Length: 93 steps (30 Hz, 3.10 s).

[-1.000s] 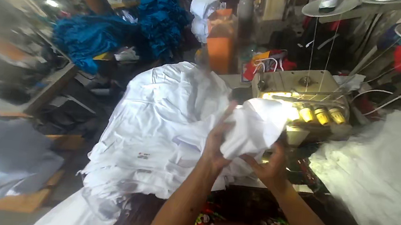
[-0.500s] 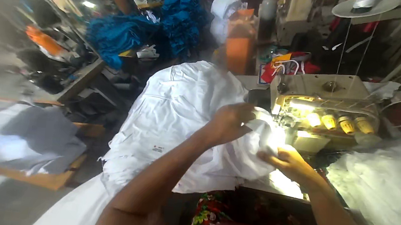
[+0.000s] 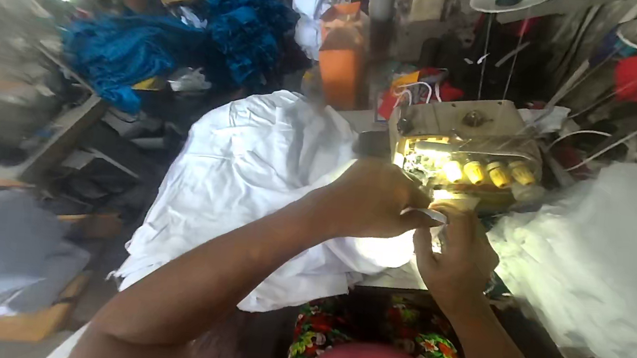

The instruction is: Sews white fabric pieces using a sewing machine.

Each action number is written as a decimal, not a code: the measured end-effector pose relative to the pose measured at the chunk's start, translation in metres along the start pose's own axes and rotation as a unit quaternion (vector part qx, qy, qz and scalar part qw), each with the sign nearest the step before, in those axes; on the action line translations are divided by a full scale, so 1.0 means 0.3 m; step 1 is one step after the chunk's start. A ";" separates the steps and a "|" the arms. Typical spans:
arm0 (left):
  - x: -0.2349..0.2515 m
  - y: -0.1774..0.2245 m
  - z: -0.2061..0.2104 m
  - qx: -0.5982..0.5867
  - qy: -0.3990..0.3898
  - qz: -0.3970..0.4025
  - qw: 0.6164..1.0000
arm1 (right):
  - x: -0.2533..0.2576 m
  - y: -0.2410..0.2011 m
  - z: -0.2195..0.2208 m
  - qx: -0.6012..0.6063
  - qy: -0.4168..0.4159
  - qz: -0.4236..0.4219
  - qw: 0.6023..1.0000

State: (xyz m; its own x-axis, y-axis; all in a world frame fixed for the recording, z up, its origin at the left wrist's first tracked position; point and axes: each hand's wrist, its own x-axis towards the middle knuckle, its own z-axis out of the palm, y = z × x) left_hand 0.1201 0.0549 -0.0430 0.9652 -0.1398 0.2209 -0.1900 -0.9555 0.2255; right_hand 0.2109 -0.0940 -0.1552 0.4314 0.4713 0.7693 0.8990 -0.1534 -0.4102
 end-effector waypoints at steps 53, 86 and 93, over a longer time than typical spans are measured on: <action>-0.271 0.079 0.079 -0.107 -0.097 0.008 0.989 | 0.377 0.034 0.018 0.307 -0.662 -0.025 0.683; -0.236 0.101 -0.026 0.029 0.062 0.136 0.988 | 0.182 -0.002 -0.200 0.352 -0.545 0.004 0.761; -0.265 0.088 -0.004 0.070 0.106 0.170 0.977 | 0.129 -0.023 -0.206 0.257 -0.473 -0.115 0.835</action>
State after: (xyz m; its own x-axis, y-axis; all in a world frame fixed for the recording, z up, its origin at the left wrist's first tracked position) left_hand 0.0380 0.0411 -0.0535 0.7892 -0.4127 0.4548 -0.4526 -0.8914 -0.0235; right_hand 0.2260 -0.1285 -0.0922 -0.2194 0.9492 0.2255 0.6935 0.3143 -0.6483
